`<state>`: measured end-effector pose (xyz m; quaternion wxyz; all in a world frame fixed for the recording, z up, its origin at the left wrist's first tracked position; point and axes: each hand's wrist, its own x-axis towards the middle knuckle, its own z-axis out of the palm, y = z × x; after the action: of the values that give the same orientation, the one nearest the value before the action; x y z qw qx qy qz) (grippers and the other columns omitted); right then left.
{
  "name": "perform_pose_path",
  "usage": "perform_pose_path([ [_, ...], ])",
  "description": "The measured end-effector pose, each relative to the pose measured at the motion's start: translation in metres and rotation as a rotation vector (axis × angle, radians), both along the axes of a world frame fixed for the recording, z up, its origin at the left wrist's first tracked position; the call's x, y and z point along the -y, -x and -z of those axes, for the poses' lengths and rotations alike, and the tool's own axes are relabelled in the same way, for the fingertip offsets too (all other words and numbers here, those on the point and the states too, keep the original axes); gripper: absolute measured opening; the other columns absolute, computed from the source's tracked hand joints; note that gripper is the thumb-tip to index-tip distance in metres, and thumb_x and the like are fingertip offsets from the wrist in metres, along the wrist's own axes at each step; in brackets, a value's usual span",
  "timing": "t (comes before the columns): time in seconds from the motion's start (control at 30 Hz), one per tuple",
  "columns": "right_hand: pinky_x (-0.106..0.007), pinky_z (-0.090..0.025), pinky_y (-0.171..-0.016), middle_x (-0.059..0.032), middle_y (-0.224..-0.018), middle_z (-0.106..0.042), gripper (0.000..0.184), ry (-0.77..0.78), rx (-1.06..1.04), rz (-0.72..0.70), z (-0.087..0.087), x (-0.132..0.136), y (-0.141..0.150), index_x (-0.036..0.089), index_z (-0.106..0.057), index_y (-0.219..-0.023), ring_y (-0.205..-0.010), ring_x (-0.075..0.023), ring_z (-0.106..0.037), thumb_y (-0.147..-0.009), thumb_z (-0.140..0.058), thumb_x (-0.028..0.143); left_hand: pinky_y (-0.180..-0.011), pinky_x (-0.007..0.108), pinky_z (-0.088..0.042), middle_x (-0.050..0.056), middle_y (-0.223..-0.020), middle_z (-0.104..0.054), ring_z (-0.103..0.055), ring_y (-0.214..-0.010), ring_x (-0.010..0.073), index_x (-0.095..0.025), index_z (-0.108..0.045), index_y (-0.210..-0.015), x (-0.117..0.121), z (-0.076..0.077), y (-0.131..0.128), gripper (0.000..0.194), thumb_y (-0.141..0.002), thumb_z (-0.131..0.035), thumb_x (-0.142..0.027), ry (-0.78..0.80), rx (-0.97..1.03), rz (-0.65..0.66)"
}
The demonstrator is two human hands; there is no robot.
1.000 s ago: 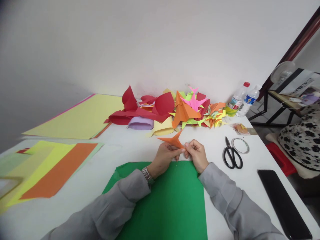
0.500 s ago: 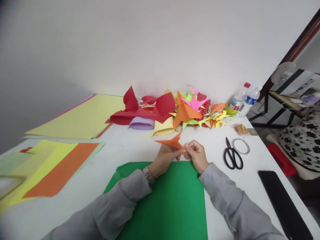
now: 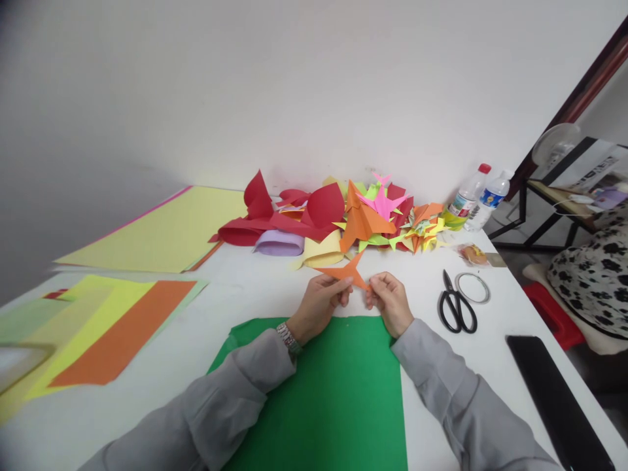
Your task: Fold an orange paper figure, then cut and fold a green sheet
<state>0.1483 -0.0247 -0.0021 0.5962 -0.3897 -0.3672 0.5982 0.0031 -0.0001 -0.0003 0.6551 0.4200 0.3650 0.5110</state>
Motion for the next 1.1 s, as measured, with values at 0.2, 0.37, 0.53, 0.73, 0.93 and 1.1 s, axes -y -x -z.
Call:
perform_pose_path([
  [0.2, -0.020, -0.040, -0.042, 0.0021, -0.049, -0.064, 0.033, 0.006, 0.211, -0.005, 0.002, 0.002, 0.001, 0.018, -0.063, -0.061, -0.041, -0.0088, -0.052, -0.058, -0.086, 0.041, -0.046, 0.024, -0.028, -0.001, -0.037, -0.050, -0.040, -0.038, 0.0080, -0.014, -0.065, -0.052, 0.004, 0.001, -0.001, 0.030, -0.067, -0.074, -0.037, -0.048, -0.084, 0.084],
  [0.37, -0.020, -0.035, -0.038, 0.0024, -0.044, -0.061, 0.036, 0.037, 0.190, 0.052, 0.000, 0.003, 0.002, 0.017, -0.060, -0.054, -0.036, -0.0074, -0.048, -0.056, -0.087, 0.041, -0.045, 0.024, -0.026, -0.001, -0.037, -0.051, -0.041, -0.037, 0.0078, -0.015, -0.062, -0.051, 0.001, 0.001, 0.000, 0.034, -0.069, -0.073, -0.040, -0.029, -0.083, 0.016],
  [0.53, -0.020, -0.032, -0.036, 0.0034, -0.042, -0.059, 0.038, 0.059, 0.160, 0.055, -0.004, 0.002, 0.003, 0.018, -0.057, -0.051, -0.034, -0.0068, -0.044, -0.052, -0.088, 0.039, -0.044, 0.023, -0.025, -0.002, -0.038, -0.050, -0.040, -0.037, 0.0068, -0.014, -0.061, -0.054, -0.006, -0.001, 0.004, 0.028, -0.064, -0.076, -0.035, -0.011, -0.009, -0.078],
  [0.73, -0.019, -0.032, -0.038, 0.0039, -0.040, -0.057, 0.035, 0.047, 0.089, 0.078, -0.003, 0.002, 0.003, 0.017, -0.058, -0.055, -0.035, -0.0065, -0.044, -0.052, -0.088, 0.035, -0.043, 0.022, -0.028, -0.003, -0.040, -0.051, -0.042, -0.038, 0.0067, -0.013, -0.063, -0.057, -0.005, -0.004, 0.005, 0.027, -0.064, -0.077, -0.036, -0.004, 0.039, -0.028],
  [0.93, -0.019, -0.031, -0.038, 0.0038, -0.038, -0.055, 0.034, 0.063, 0.025, 0.098, -0.002, 0.001, 0.001, 0.018, -0.057, -0.052, -0.036, -0.0065, -0.043, -0.051, -0.089, 0.031, -0.043, 0.022, -0.029, -0.002, -0.050, -0.057, -0.043, -0.039, 0.0052, -0.013, -0.063, -0.057, -0.008, -0.006, 0.007, 0.024, -0.059, -0.080, -0.030, 0.022, 0.117, -0.087],
  [1.1, -0.019, -0.030, -0.037, 0.0043, -0.037, -0.055, 0.035, 0.059, 0.055, 0.081, -0.002, 0.001, 0.001, 0.017, -0.056, -0.050, -0.033, -0.0054, -0.041, -0.050, -0.088, 0.032, -0.042, 0.022, -0.031, 0.000, -0.050, -0.058, -0.045, -0.039, 0.0061, -0.013, -0.060, -0.054, -0.011, -0.006, 0.010, 0.029, -0.063, -0.077, -0.035, 0.077, 0.173, -0.084],
])
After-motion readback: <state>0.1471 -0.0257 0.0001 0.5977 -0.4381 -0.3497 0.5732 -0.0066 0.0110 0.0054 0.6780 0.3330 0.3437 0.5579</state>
